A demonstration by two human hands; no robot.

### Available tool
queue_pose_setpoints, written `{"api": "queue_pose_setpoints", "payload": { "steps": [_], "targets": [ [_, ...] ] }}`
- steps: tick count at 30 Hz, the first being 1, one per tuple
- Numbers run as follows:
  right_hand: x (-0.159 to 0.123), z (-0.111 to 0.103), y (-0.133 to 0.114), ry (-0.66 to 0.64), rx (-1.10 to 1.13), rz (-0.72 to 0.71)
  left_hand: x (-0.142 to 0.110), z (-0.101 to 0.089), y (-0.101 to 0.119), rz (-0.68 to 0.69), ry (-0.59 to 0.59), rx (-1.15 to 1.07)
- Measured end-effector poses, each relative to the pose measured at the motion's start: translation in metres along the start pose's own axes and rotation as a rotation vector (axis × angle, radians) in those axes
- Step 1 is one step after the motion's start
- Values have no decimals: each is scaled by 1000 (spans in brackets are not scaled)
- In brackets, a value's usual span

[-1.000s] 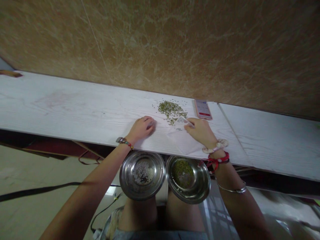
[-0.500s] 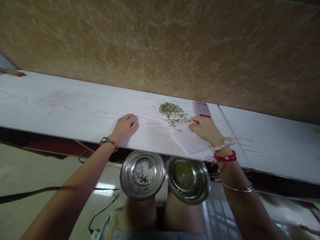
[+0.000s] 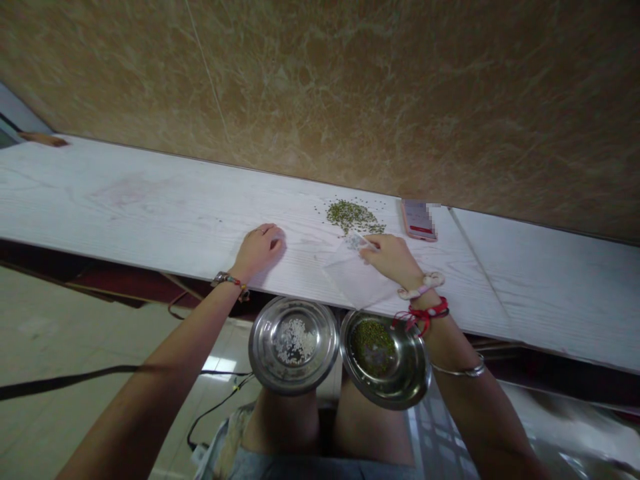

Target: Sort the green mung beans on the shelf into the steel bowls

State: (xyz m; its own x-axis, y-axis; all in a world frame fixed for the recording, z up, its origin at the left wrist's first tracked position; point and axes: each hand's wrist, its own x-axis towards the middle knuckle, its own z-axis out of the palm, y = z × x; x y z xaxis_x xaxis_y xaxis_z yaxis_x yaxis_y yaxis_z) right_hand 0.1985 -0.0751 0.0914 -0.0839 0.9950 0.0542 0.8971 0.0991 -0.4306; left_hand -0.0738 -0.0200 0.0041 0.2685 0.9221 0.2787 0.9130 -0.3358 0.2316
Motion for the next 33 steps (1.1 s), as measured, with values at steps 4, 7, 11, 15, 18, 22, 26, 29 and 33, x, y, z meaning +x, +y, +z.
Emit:
{"api": "queue_pose_setpoints", "payload": {
  "steps": [4,7,11,15,18,22,26,29,33],
  "targets": [
    [7,12,-13,-27,49,-17,0,0,-2,-18,-3,-20],
    [11,22,-22,-85,121,-28,0,1,-3,-22,13,-32],
    [9,32,-33,-176,231,-84,0,3,-5,-32,12,-43],
    [4,34,-40,-257,262,-206,-1,4,-6,-26,16,-41],
    [1,28,-39,-273,292,-254,-1,3,-5,-26,2,-39],
    [0,13,-29,-83,264,-249,-1,2,-5,-21,15,-30],
    [-5,-4,-9,232,109,-345,-2,3,-6,-21,26,-21],
    [-12,-12,11,436,-23,-445,-2,5,-6,53,15,-28],
    [-21,-12,41,565,-189,-495,-2,6,-4,279,-56,-40]
  ]
}}
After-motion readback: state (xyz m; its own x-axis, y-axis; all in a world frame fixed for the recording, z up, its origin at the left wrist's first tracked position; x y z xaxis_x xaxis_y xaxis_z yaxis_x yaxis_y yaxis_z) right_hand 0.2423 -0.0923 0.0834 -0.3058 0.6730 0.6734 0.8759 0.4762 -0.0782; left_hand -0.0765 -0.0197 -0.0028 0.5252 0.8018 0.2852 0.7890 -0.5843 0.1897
